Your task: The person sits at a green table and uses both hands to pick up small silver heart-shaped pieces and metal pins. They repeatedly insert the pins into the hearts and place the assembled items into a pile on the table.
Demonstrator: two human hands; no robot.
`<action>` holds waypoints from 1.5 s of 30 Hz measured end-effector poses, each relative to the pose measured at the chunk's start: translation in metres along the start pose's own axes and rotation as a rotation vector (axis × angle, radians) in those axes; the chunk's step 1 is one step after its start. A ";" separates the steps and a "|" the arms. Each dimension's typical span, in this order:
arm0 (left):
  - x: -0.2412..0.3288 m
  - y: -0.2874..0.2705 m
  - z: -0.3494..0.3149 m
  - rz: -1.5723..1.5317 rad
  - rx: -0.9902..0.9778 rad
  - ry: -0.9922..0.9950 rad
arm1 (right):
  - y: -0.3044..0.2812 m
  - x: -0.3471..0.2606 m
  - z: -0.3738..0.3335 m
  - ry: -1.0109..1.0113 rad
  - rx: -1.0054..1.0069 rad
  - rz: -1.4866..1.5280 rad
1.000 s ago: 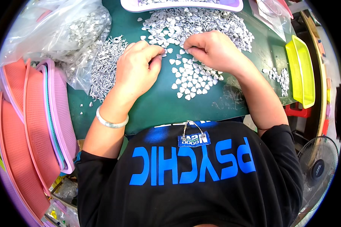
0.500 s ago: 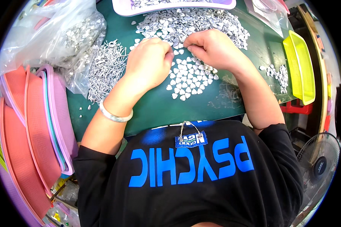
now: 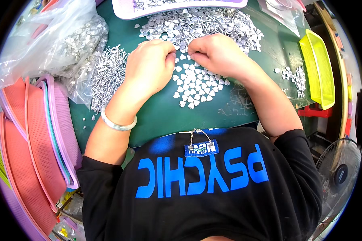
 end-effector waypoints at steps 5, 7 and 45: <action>-0.009 -0.005 -0.005 -0.035 0.014 -0.017 | -0.010 0.025 -0.004 0.262 0.036 1.225; -0.005 -0.008 -0.006 -0.068 0.066 0.025 | -0.017 0.027 -0.002 0.224 0.025 1.653; 0.003 0.001 -0.001 -0.100 0.055 0.035 | -0.002 0.009 -0.004 0.159 -0.059 0.174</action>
Point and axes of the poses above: each hand's wrist, its own z-axis towards the middle knuckle, its own y-axis out of the palm, x = y × z, the point moved 10 cm from there along z, towards the middle knuckle, and after that the axes turned 12 degrees about z, right-handed, at the moved point
